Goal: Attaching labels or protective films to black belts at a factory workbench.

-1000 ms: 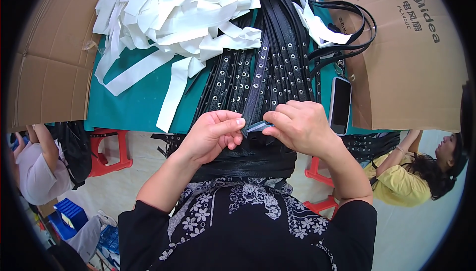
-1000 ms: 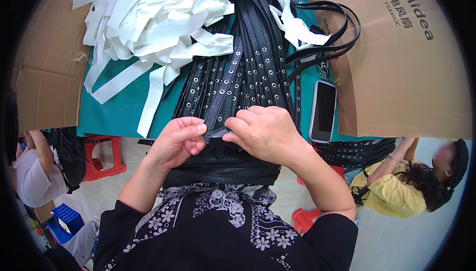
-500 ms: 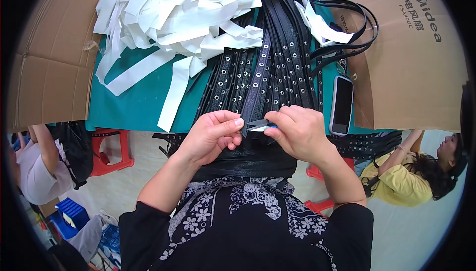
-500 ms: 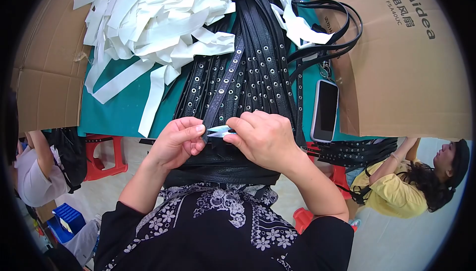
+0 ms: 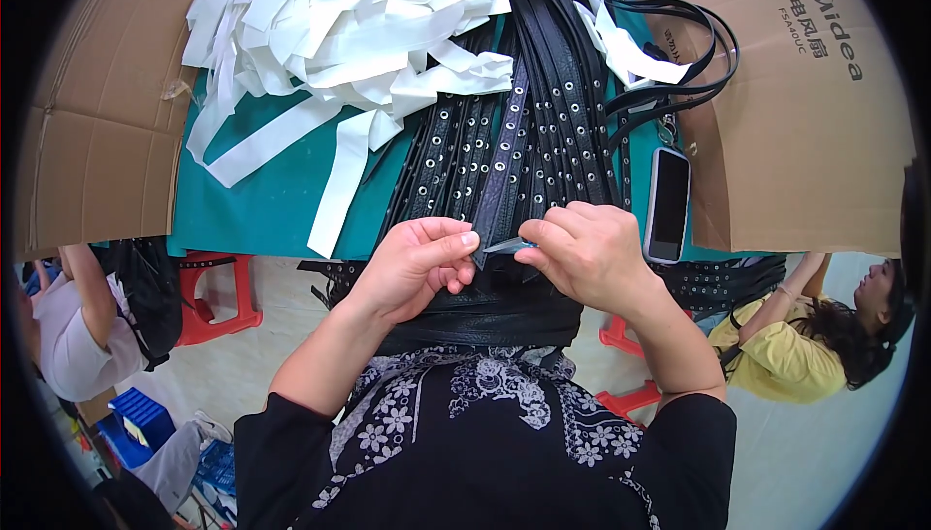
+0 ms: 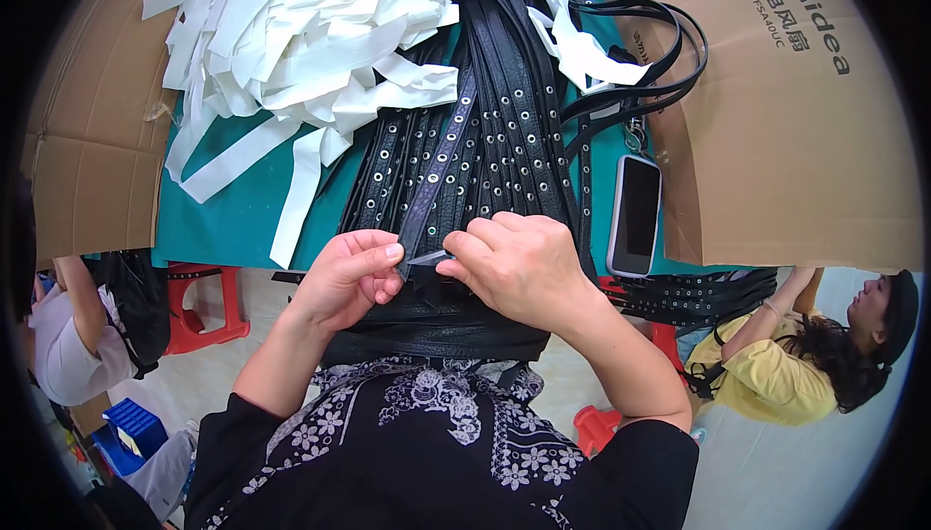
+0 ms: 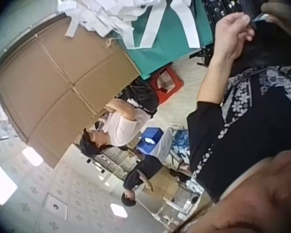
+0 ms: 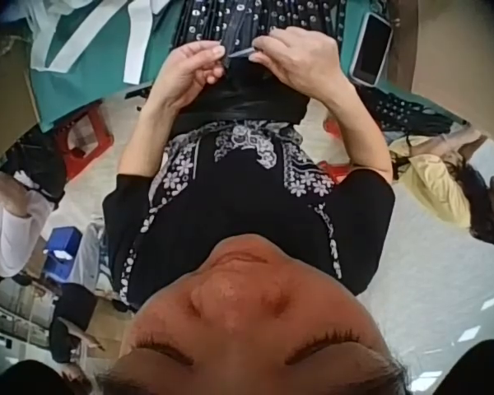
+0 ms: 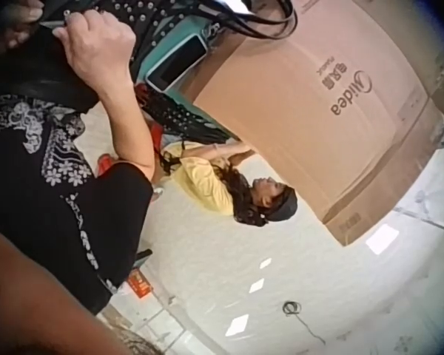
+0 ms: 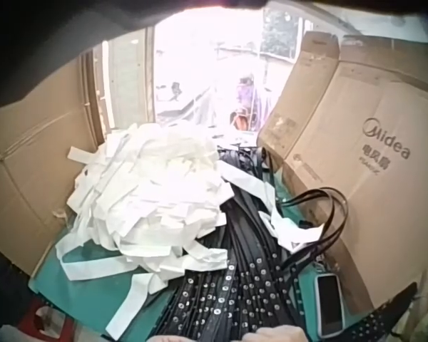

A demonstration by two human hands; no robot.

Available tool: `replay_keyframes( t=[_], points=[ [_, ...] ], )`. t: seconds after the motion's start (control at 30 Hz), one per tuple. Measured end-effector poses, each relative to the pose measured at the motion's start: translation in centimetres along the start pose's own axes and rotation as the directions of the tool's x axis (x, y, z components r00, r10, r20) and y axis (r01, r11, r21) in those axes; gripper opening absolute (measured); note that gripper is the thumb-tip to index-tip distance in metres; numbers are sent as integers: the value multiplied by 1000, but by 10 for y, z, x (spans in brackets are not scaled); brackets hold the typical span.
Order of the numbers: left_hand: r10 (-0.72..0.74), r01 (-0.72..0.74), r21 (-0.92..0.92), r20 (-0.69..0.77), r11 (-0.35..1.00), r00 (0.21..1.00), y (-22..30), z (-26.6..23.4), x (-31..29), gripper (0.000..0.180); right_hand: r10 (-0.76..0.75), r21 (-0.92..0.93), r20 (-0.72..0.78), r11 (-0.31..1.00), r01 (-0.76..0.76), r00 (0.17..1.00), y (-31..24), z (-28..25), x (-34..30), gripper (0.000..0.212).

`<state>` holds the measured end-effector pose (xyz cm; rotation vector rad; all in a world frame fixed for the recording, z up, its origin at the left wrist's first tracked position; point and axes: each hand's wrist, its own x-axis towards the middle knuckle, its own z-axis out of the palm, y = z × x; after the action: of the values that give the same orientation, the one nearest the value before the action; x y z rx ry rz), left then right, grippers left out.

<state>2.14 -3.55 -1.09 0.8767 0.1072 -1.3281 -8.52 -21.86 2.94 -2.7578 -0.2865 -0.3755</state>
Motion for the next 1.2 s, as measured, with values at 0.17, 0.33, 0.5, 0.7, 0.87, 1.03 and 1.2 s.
replay_keyframes(
  t=[0.17, 0.33, 0.5, 0.7, 0.87, 1.03, 1.2],
  points=[
    [3, -3, 4, 12, 1000, 1000, 0, 0, 0, 10, 26, -2, -32, 1000, -26, 999, -1, -2, 0, 19],
    [8, -8, 37, -8, 999, 1000, -2, 1, 1, 10, -37, -53, 48, 998, 40, 998, -1, -7, 2, 19],
    [7, -7, 43, 5, 999, 1000, -2, 0, 3, 11, 1, -2, -7, 1000, -1, 1000, 8, -4, 1, 18],
    [4, -3, -24, 68, 1000, 998, -7, -2, 2, 12, 624, 832, 361, 121, -542, 694, 5, 30, -2, 27],
    [-47, 67, -137, 145, 988, 988, -14, -7, 2, 14, 335, 682, 637, -665, -304, 694, -9, 58, 5, 33],
    [-50, 76, -174, 150, 982, 987, -15, -8, 1, 19, 386, 721, 621, -623, -304, 682, -11, 65, 10, 30],
    [270, -239, 286, -71, 928, 960, -21, -7, -10, 19, 481, 780, 608, -508, -365, 631, -13, 61, 16, 28]
  ],
)
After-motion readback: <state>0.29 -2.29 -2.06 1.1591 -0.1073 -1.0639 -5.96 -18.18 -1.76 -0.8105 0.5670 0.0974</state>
